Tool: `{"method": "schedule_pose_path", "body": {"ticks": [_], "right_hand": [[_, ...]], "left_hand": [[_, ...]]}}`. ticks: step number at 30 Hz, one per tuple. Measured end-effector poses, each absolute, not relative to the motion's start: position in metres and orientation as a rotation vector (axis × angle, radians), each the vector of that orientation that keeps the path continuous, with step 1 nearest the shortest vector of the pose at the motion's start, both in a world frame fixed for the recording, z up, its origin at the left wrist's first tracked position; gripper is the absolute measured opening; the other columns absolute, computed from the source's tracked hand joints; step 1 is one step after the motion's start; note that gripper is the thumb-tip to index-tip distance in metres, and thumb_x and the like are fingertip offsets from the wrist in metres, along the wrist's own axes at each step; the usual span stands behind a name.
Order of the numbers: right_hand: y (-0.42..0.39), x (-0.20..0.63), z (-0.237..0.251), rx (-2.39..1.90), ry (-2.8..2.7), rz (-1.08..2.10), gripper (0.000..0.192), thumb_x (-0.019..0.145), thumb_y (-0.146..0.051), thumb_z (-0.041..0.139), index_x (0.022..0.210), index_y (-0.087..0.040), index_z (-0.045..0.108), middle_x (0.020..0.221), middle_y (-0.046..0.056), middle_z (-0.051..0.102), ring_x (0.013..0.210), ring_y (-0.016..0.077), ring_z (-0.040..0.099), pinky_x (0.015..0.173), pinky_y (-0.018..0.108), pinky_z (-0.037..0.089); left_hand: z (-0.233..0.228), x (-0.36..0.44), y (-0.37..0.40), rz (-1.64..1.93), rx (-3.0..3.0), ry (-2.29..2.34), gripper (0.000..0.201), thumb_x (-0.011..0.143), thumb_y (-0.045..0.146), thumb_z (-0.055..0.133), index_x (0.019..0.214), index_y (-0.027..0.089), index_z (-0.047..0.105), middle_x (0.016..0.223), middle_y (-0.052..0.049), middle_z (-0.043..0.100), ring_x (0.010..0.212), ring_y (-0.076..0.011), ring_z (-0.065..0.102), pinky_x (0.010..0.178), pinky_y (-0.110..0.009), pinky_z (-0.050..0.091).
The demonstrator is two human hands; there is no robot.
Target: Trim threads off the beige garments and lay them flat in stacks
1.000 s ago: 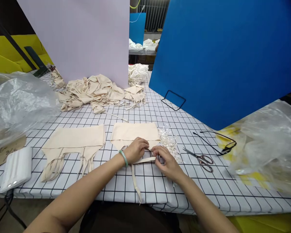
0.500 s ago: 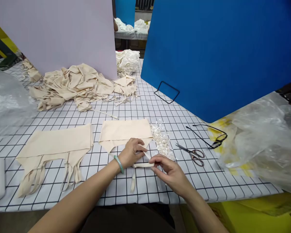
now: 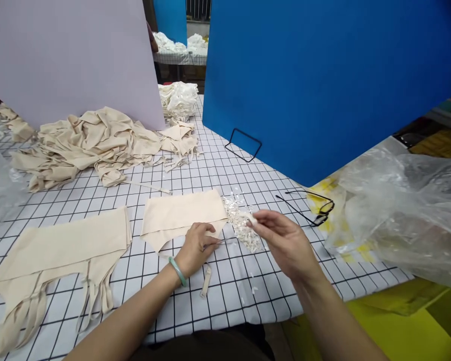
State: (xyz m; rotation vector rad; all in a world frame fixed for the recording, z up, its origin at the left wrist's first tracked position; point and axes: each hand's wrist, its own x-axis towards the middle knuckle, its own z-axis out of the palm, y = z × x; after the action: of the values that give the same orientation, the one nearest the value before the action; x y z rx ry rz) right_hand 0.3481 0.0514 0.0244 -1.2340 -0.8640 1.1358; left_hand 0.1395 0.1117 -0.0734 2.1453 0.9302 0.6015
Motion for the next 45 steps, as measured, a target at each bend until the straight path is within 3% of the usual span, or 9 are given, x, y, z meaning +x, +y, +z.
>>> {"method": "schedule_pose_path", "body": {"ticks": [5, 8, 12, 17, 27, 34, 38, 41, 45], "right_hand": [[0.107, 0.327, 0.023, -1.065, -0.614, 1.216, 0.035, 0.062, -0.027, 0.09, 0.092, -0.024, 0.074, 0.082, -0.001, 0.07, 0.08, 0.0133, 0.068, 0.084, 0.029, 0.057], [0.117, 0.314, 0.027, -1.026, -0.616, 1.241, 0.034, 0.063, -0.028, 0.088, 0.093, -0.022, 0.073, 0.082, -0.001, 0.069, 0.071, 0.0111, 0.065, 0.069, 0.024, 0.056], [0.103, 0.298, 0.023, -1.106, -0.78, 1.309, 0.031, 0.071, -0.035, 0.083, 0.096, -0.021, 0.071, 0.077, 0.0, 0.068, 0.061, 0.0107, 0.06, 0.055, 0.023, 0.051], [0.075, 0.285, 0.005, -1.256, -0.835, 1.382, 0.031, 0.077, -0.039, 0.079, 0.098, -0.019, 0.066, 0.074, 0.0, 0.067, 0.062, 0.0116, 0.062, 0.061, 0.025, 0.052], [0.063, 0.279, 0.014, -1.389, -0.951, 1.534, 0.032, 0.076, -0.044, 0.077, 0.088, -0.019, 0.06, 0.077, 0.0, 0.061, 0.067, 0.0126, 0.059, 0.057, 0.024, 0.049], [0.051, 0.274, -0.001, -1.428, -0.962, 1.42, 0.036, 0.081, -0.049, 0.072, 0.099, -0.022, 0.058, 0.088, 0.001, 0.063, 0.084, 0.017, 0.063, 0.078, 0.032, 0.054], [0.044, 0.266, -0.017, -1.444, -0.86, 1.456, 0.04, 0.082, -0.057, 0.067, 0.088, -0.018, 0.063, 0.073, 0.002, 0.066, 0.066, 0.0156, 0.062, 0.064, 0.03, 0.053], [0.048, 0.267, -0.028, -1.507, -0.796, 1.354, 0.042, 0.075, -0.057, 0.074, 0.085, -0.017, 0.067, 0.068, 0.002, 0.066, 0.061, 0.0149, 0.06, 0.059, 0.028, 0.052], [0.07, 0.278, -0.038, -1.582, -0.722, 1.262, 0.044, 0.065, -0.057, 0.081, 0.078, -0.017, 0.066, 0.06, -0.001, 0.062, 0.057, 0.0133, 0.059, 0.057, 0.027, 0.053]], "left_hand": [[-0.071, 0.141, 0.107, 0.591, 2.097, 0.955, 0.014, 0.086, 0.015, 0.067, 0.081, 0.023, 0.078, 0.113, -0.007, 0.064, 0.111, -0.0268, 0.053, 0.098, -0.049, 0.046], [-0.055, 0.143, 0.108, 0.692, 1.901, 0.963, 0.014, 0.085, 0.015, 0.065, 0.088, 0.022, 0.077, 0.112, -0.008, 0.065, 0.112, -0.0272, 0.053, 0.101, -0.049, 0.043], [-0.013, 0.14, 0.122, 0.805, 1.147, 0.878, 0.025, 0.092, 0.034, 0.058, 0.106, 0.017, 0.071, 0.102, -0.01, 0.066, 0.088, -0.0189, 0.06, 0.079, -0.035, 0.05], [0.012, 0.131, 0.138, 0.763, 0.684, 0.726, 0.026, 0.077, 0.034, 0.077, 0.085, 0.011, 0.067, 0.08, -0.004, 0.063, 0.066, -0.0087, 0.055, 0.063, -0.023, 0.044], [-0.004, 0.128, 0.125, 0.729, 0.937, 0.821, 0.026, 0.078, 0.035, 0.074, 0.086, 0.014, 0.062, 0.063, 0.001, 0.061, 0.056, -0.0092, 0.056, 0.054, -0.022, 0.049], [-0.007, 0.127, 0.112, 0.709, 1.035, 0.899, 0.025, 0.079, 0.036, 0.072, 0.079, 0.013, 0.062, 0.063, 0.0, 0.062, 0.058, -0.0109, 0.06, 0.058, -0.023, 0.053], [-0.015, 0.128, 0.097, 0.582, 1.055, 0.92, 0.027, 0.085, 0.039, 0.062, 0.076, 0.013, 0.061, 0.065, -0.001, 0.061, 0.06, -0.0126, 0.061, 0.06, -0.026, 0.054], [-0.021, 0.127, 0.102, 0.541, 1.181, 0.953, 0.023, 0.09, 0.036, 0.055, 0.082, 0.014, 0.061, 0.073, -0.004, 0.064, 0.067, -0.0154, 0.062, 0.066, -0.031, 0.055], [-0.034, 0.126, 0.134, 0.623, 1.89, 1.065, 0.016, 0.084, 0.013, 0.056, 0.098, 0.016, 0.063, 0.097, -0.009, 0.065, 0.092, -0.0239, 0.059, 0.086, -0.043, 0.051]]}}
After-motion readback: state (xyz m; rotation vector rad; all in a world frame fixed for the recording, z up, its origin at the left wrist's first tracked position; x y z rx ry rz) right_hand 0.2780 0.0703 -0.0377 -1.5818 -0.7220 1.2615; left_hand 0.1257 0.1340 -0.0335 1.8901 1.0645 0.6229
